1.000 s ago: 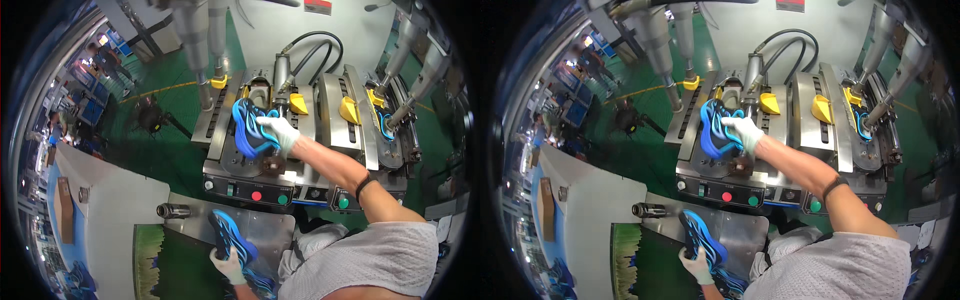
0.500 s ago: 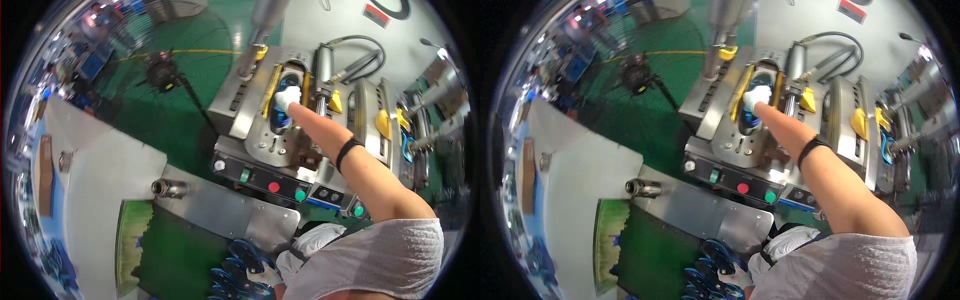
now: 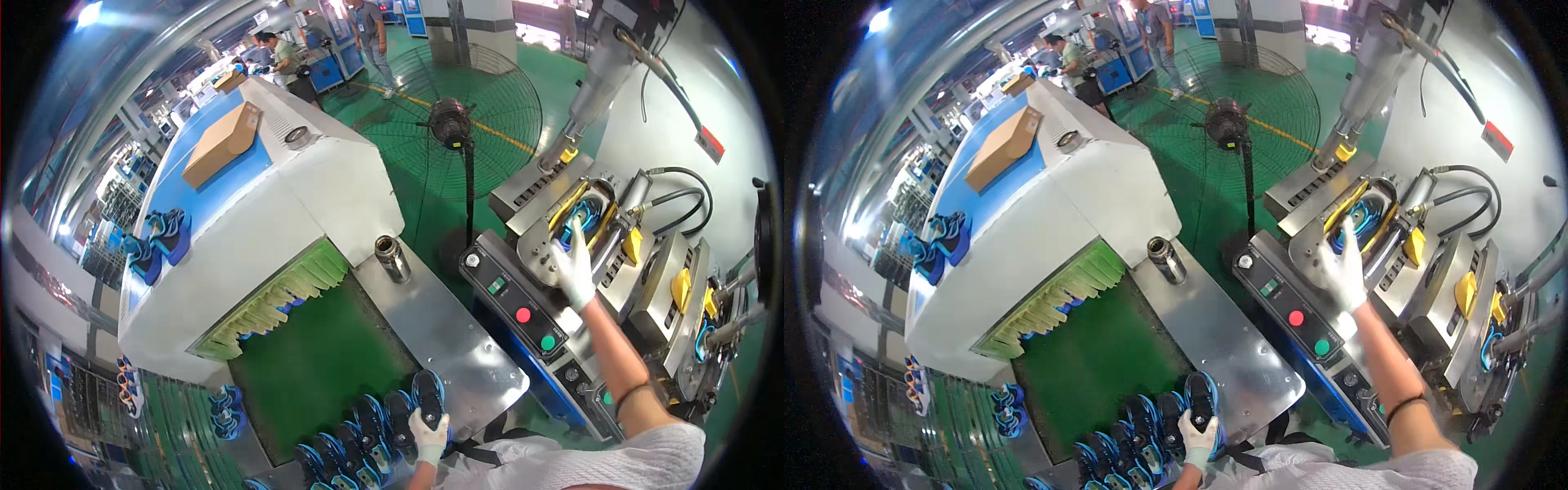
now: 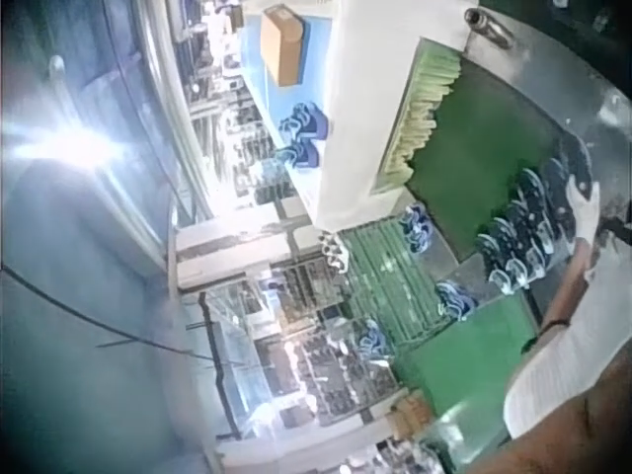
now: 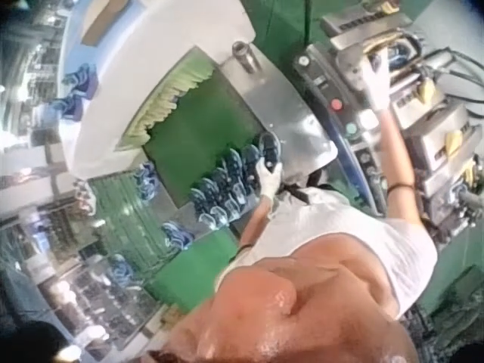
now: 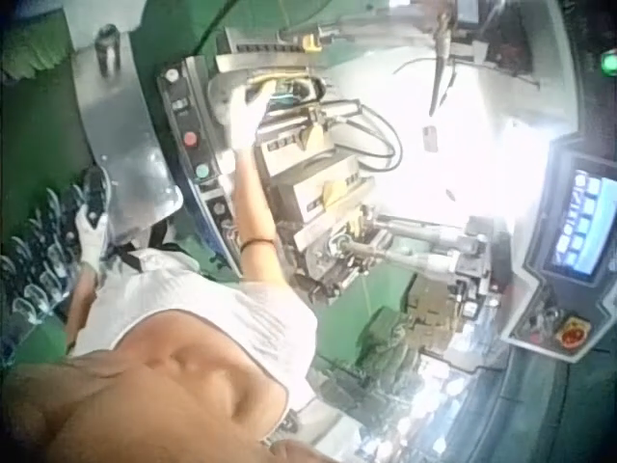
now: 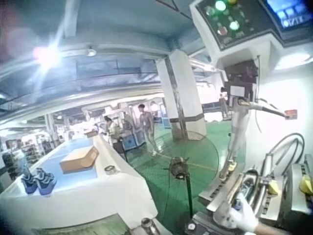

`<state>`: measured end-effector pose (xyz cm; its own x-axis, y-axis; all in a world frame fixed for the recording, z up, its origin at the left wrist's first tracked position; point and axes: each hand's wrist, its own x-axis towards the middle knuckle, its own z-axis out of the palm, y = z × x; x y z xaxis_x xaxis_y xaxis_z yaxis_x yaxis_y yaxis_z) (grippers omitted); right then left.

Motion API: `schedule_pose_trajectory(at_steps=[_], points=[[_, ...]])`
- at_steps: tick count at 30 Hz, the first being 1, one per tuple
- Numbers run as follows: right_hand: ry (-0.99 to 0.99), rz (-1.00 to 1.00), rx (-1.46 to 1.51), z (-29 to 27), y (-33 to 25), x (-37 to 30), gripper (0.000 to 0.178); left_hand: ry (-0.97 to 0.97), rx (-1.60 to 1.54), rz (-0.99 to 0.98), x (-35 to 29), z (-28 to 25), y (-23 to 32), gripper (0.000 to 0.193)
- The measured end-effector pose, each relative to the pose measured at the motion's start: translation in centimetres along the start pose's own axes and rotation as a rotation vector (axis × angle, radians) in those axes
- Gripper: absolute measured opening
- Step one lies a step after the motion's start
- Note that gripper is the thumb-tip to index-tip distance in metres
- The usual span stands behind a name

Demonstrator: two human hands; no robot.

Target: Operating a shoe manufacturing machine and placing finished shoes on a conveyor belt.

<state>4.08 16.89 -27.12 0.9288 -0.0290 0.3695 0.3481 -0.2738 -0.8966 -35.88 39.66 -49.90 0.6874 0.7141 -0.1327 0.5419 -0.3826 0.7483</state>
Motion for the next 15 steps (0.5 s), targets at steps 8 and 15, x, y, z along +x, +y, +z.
schedule_pose_trajectory(at_steps=[8,15], points=[[-0.536,0.123,-1.346,-0.2,13.6,-18.8,0.105,-0.001,-0.184,0.243,14.5,-11.2,-1.9,0.059],[-0.39,0.096,-0.981,2.3,8.5,-23.1,0.09,0.331,0.017,0.074,31.5,-19.8,-24.2,0.053]])
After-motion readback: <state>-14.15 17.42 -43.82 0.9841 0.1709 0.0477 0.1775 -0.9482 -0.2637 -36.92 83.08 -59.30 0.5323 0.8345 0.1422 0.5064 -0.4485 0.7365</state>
